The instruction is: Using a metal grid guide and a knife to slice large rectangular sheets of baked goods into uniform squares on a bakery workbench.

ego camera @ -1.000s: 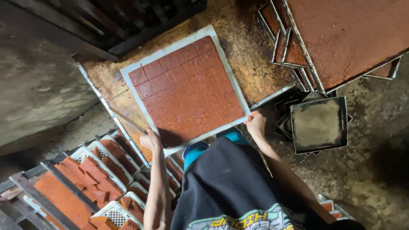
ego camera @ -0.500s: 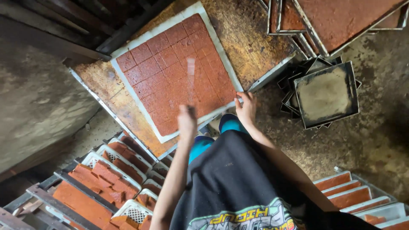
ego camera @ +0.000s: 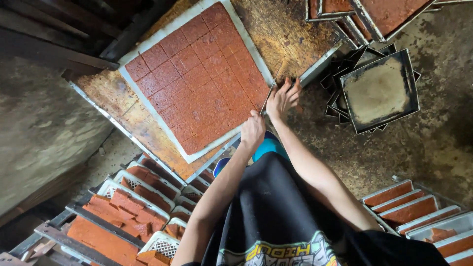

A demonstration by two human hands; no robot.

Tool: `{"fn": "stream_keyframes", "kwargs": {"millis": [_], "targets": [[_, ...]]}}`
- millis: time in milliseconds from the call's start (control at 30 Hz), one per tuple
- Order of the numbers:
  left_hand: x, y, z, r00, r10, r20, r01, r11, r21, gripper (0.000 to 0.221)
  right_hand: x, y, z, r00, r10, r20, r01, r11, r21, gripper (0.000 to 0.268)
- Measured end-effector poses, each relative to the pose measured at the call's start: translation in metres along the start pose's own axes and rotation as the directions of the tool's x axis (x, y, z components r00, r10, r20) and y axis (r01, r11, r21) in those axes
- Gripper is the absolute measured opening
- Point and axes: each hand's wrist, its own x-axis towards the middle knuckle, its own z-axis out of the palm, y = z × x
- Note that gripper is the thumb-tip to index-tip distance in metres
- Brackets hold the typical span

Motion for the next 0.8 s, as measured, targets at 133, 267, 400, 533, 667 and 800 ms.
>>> {"fn": "stream_keyframes", "kwargs": {"millis": [133, 267, 400, 533, 667, 800], "targets": [[0.001, 0.001, 0.003, 1.0, 0.01, -0.012, -0.01, 0.999, 0.051, 0.022, -0.005, -0.007, -0.008, 0.997, -0.069, -0.021, 0.066, 0.991, -0.12, 0.05], [-0.001, 0.002, -0.016, 1.0, 0.014, 0.005, -0.015, 1.0, 0.027, 0.023, -0.002, -0.002, 0.006, 0.996, -0.086, -0.015, 0.083, 0.986, -0.142, 0.051], [-0.003, 0.001, -0.006, 0.998, 0.038, -0.045, -0.037, 0.999, 0.028, 0.028, -0.001, -0.001, 0.008, 0.99, -0.121, -0.066, 0.107, 0.977, -0.182, 0.049], [0.001, -0.006, 0.033, 0.966, 0.115, -0.233, -0.077, 0.983, 0.166, 0.046, -0.001, 0.0, 0.012, 0.981, -0.161, -0.109, 0.129, 0.957, -0.258, 0.048], [-0.002, -0.009, 0.034, 0.954, 0.13, -0.27, -0.086, 0.982, 0.169, 0.046, -0.005, -0.004, 0.008, 0.977, -0.178, -0.119, 0.139, 0.949, -0.282, 0.047], [-0.017, -0.01, 0.039, 0.851, 0.203, -0.485, -0.034, 0.942, 0.334, 0.043, -0.004, -0.003, 0.004, 0.983, -0.151, -0.1, 0.12, 0.957, -0.265, 0.049]]}}
